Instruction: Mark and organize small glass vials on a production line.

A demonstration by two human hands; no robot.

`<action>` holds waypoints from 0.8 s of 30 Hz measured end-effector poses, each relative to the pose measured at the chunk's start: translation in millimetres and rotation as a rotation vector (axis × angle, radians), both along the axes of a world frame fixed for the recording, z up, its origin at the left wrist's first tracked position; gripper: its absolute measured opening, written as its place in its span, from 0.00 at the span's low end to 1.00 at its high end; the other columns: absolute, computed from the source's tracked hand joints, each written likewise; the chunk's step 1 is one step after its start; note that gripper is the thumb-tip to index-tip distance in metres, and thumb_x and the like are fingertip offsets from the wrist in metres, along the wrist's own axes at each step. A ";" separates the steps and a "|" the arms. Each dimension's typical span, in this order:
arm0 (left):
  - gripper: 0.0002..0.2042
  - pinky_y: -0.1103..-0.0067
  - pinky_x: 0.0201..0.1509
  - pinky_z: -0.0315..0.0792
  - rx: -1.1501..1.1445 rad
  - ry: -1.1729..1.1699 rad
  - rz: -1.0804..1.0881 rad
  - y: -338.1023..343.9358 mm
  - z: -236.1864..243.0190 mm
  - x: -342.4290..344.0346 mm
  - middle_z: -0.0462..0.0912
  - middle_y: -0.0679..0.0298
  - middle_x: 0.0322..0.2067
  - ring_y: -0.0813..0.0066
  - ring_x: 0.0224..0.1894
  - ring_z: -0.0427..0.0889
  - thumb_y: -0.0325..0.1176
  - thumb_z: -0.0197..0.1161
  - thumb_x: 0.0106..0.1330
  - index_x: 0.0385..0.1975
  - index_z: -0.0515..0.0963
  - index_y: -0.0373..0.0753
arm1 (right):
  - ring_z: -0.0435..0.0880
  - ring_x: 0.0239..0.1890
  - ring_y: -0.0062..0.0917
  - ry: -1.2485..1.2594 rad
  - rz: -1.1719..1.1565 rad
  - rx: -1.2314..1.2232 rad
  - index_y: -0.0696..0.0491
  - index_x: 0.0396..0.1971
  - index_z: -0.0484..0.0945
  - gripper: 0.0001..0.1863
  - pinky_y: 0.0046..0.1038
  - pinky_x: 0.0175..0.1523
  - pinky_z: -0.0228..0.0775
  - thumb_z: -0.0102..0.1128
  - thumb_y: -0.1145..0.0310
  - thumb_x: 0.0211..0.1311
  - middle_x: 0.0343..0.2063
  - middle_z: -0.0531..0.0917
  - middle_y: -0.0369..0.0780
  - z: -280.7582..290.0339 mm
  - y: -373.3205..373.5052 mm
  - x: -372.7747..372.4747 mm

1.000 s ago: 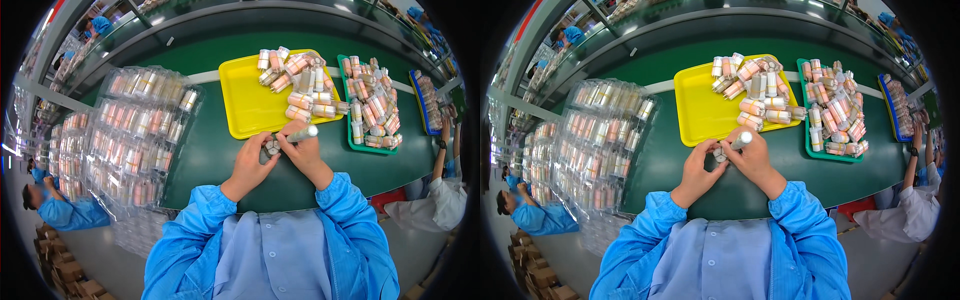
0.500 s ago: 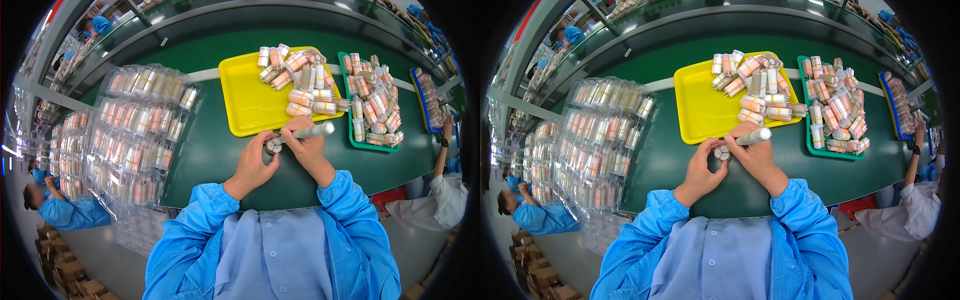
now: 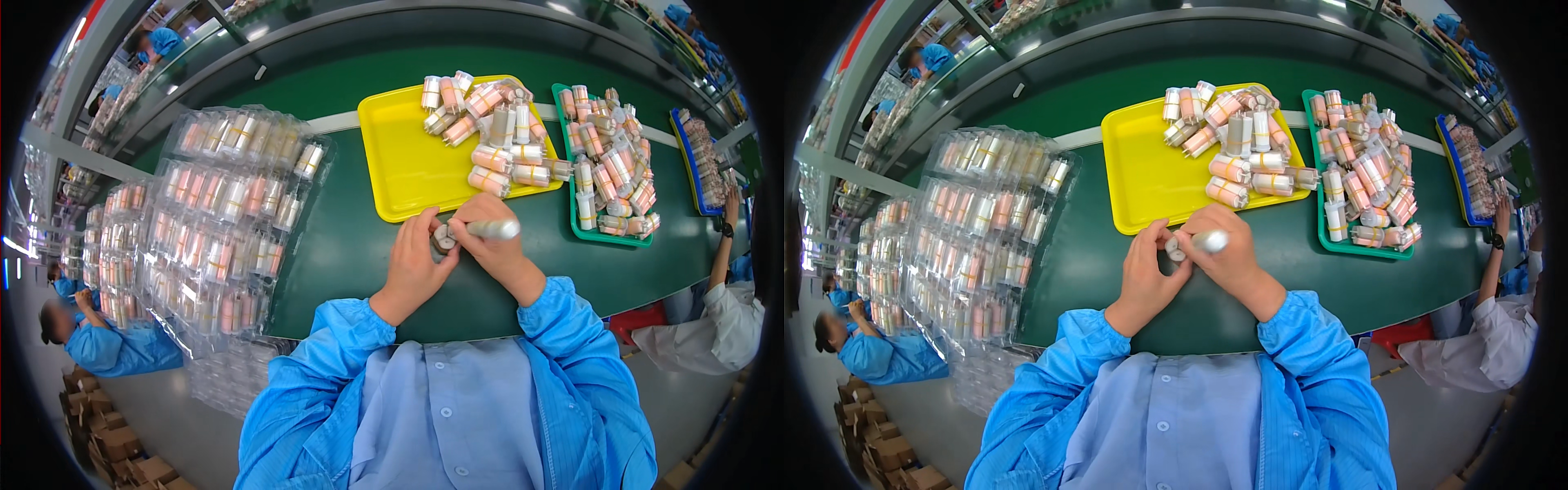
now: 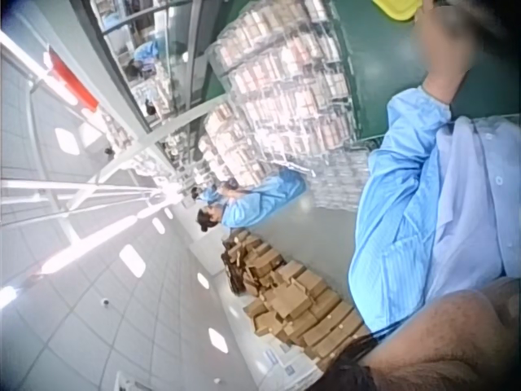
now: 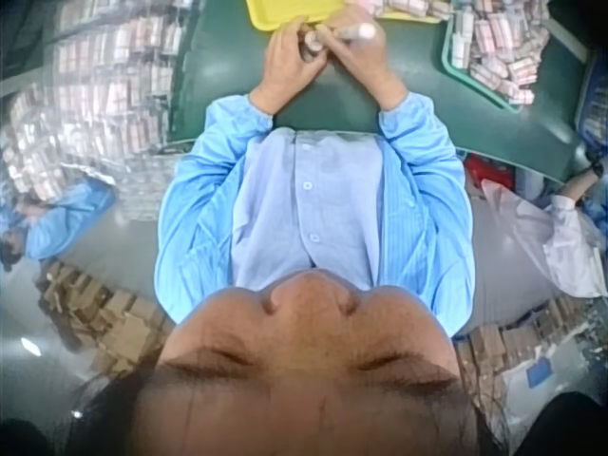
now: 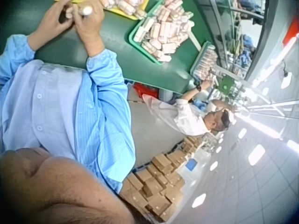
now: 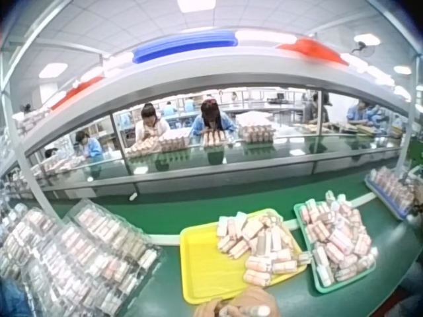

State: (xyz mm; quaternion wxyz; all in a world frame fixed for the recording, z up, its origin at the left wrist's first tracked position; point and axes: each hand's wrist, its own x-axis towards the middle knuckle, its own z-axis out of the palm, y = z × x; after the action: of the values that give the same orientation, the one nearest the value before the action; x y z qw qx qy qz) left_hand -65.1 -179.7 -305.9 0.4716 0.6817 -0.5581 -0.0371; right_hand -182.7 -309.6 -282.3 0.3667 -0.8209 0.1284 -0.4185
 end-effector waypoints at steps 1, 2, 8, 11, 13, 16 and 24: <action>0.35 0.67 0.53 0.78 -0.025 0.012 -0.003 0.0 -0.7 -0.1 0.81 0.53 0.46 0.55 0.46 0.83 0.20 0.73 0.52 0.62 0.66 0.33 | 0.82 0.33 0.34 -0.002 0.009 0.065 0.54 0.28 0.82 0.05 0.35 0.39 0.74 0.71 0.74 0.59 0.30 0.84 0.39 -1.3 -0.6 -1.2; 0.34 0.66 0.53 0.78 -0.038 0.058 -0.039 0.4 -0.2 0.1 0.81 0.51 0.46 0.53 0.47 0.83 0.19 0.70 0.53 0.63 0.66 0.33 | 0.82 0.33 0.34 -0.020 -0.004 0.065 0.54 0.28 0.82 0.05 0.35 0.39 0.74 0.71 0.74 0.59 0.30 0.84 0.39 -1.3 -1.2 -1.4; 0.33 0.63 0.58 0.77 0.022 0.221 -0.136 3.2 0.5 -2.2 0.82 0.47 0.49 0.47 0.52 0.83 0.15 0.60 0.55 0.65 0.64 0.33 | 0.83 0.33 0.34 -0.033 -0.011 0.006 0.54 0.29 0.82 0.05 0.35 0.38 0.74 0.72 0.74 0.58 0.30 0.84 0.39 -2.4 -0.5 1.9; 0.32 0.63 0.57 0.77 0.036 0.226 -0.143 3.3 1.4 -2.3 0.81 0.47 0.49 0.46 0.53 0.82 0.16 0.61 0.56 0.65 0.63 0.32 | 0.82 0.33 0.35 -0.022 -0.009 -0.037 0.54 0.30 0.82 0.06 0.35 0.38 0.75 0.73 0.74 0.57 0.30 0.84 0.40 -2.0 -0.6 2.7; 0.32 0.63 0.55 0.77 0.018 0.176 -0.134 3.3 6.2 -2.4 0.80 0.47 0.49 0.47 0.53 0.82 0.17 0.63 0.56 0.64 0.64 0.32 | 0.82 0.33 0.36 -0.026 -0.003 -0.071 0.54 0.30 0.82 0.06 0.36 0.38 0.75 0.73 0.74 0.56 0.30 0.83 0.40 1.1 0.0 3.8; 0.31 0.63 0.52 0.77 -0.008 0.068 -0.056 2.4 14.9 -3.0 0.80 0.49 0.48 0.47 0.50 0.81 0.22 0.70 0.57 0.61 0.66 0.32 | 0.82 0.32 0.37 -0.009 0.019 -0.067 0.54 0.29 0.82 0.06 0.36 0.37 0.75 0.74 0.73 0.56 0.30 0.83 0.41 3.7 2.9 4.4; 0.30 0.70 0.54 0.77 -0.009 -0.039 0.144 25.3 8.1 8.9 0.81 0.52 0.49 0.58 0.49 0.83 0.26 0.75 0.59 0.60 0.68 0.32 | 0.82 0.36 0.27 -0.192 -0.167 0.086 0.55 0.30 0.82 0.03 0.31 0.43 0.73 0.67 0.75 0.63 0.31 0.84 0.38 8.1 -15.3 -6.3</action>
State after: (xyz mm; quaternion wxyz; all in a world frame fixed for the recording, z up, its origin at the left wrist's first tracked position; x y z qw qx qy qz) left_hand -56.2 -154.4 -297.8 0.4651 0.7184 -0.5171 0.0128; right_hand -189.0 -324.9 -274.2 0.3758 -0.7471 0.1785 -0.5183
